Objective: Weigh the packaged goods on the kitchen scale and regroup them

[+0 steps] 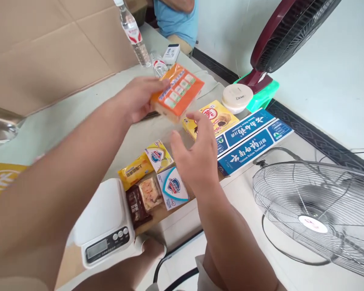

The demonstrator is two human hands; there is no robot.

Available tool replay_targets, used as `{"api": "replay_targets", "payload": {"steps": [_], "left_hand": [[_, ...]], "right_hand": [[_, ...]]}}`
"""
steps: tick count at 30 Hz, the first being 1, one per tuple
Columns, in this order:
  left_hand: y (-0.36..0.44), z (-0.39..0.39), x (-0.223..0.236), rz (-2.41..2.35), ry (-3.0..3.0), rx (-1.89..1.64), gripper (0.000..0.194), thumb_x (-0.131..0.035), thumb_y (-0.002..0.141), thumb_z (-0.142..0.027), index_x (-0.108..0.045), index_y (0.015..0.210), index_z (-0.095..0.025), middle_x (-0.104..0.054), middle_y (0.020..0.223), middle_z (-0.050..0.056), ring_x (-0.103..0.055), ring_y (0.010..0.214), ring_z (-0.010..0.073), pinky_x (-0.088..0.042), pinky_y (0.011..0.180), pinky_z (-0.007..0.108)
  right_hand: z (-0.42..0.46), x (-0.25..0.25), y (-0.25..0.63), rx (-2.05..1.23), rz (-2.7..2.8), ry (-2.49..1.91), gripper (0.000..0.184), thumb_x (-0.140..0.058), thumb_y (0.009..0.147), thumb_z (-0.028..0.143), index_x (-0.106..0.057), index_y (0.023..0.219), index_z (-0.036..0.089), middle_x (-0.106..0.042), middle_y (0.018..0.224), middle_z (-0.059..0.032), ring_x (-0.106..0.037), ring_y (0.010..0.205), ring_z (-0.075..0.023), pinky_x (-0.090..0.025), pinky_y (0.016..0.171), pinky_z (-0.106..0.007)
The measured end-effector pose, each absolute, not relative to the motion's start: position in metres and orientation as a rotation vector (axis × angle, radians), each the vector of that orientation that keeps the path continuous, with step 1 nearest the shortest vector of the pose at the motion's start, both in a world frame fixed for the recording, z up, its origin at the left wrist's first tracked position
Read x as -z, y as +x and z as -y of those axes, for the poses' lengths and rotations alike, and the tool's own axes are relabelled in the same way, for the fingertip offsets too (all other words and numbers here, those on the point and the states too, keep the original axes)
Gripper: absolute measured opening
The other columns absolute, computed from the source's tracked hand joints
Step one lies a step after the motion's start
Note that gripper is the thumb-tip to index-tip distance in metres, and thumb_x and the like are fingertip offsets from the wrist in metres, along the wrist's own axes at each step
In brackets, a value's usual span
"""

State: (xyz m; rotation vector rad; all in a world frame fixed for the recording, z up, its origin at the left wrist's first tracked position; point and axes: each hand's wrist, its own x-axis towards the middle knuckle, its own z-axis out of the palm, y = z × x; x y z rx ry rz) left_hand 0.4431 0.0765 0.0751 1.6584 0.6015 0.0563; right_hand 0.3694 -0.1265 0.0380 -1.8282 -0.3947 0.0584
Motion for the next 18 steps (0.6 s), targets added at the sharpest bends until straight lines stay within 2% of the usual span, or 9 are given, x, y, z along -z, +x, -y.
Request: {"api": "replay_targets", "payload": {"steps": [2,5,10,13,16,18], "left_hand": [[0.483,-0.076,-0.069,-0.667,1.689,-0.052,0.023,-0.054,0.102,-0.016,-0.073,0.105,-0.004,-0.08,0.089,-0.001,-0.084,0.083,0.0154,-0.063,0.078,0.03],[0.527,-0.079,-0.046,-0.704,1.748,-0.026,0.017,-0.068,0.099,-0.023,-0.07,0.101,-0.006,-0.081,0.086,-0.001,-0.082,0.073,0.014,-0.065,0.084,0.033],[0.571,-0.084,-0.009,-0.633,1.804,0.049,0.025,-0.082,0.09,-0.027,-0.065,0.09,-0.007,-0.082,0.081,0.003,-0.08,0.063,0.0146,-0.066,0.082,0.032],[0.589,-0.087,0.001,-0.549,1.847,0.042,0.029,-0.077,0.092,-0.031,-0.064,0.088,-0.005,-0.081,0.085,0.004,-0.083,0.074,0.0188,-0.064,0.083,0.033],[0.602,-0.088,0.016,-0.467,1.91,0.015,0.041,-0.065,0.094,-0.04,-0.064,0.085,0.0,-0.078,0.085,0.002,-0.083,0.088,0.0246,-0.062,0.084,0.039],[0.607,-0.085,0.035,-0.374,1.982,-0.164,0.05,-0.065,0.092,-0.047,-0.065,0.081,0.002,-0.077,0.08,0.002,-0.083,0.083,0.0237,-0.062,0.082,0.039]], "right_hand": [[0.13,-0.034,0.378,-0.094,0.331,-1.867,0.039,-0.055,0.094,0.036,-0.056,0.129,0.022,-0.064,0.145,-0.0138,-0.056,0.142,-0.0274,-0.04,0.129,-0.051],[0.133,-0.028,0.391,-0.16,0.244,-1.963,0.035,-0.057,0.092,0.04,-0.059,0.123,0.024,-0.064,0.147,-0.0136,-0.053,0.145,-0.0325,-0.034,0.129,-0.062],[0.134,-0.023,0.4,-0.322,0.215,-2.051,0.036,-0.059,0.091,0.046,-0.062,0.12,0.026,-0.066,0.145,-0.0145,-0.051,0.146,-0.0404,-0.024,0.128,-0.076],[0.132,-0.023,0.398,-0.392,0.246,-2.062,0.033,-0.06,0.091,0.049,-0.064,0.114,0.026,-0.071,0.136,-0.014,-0.053,0.144,-0.043,-0.02,0.128,-0.079],[0.128,-0.024,0.395,-0.44,0.281,-2.069,0.035,-0.062,0.089,0.05,-0.066,0.114,0.025,-0.07,0.138,-0.0152,-0.044,0.152,-0.0472,-0.011,0.128,-0.084],[0.126,-0.023,0.393,-0.465,0.298,-2.053,0.035,-0.062,0.089,0.05,-0.066,0.112,0.025,-0.069,0.14,-0.0157,-0.037,0.157,-0.0498,-0.005,0.126,-0.088]]}}
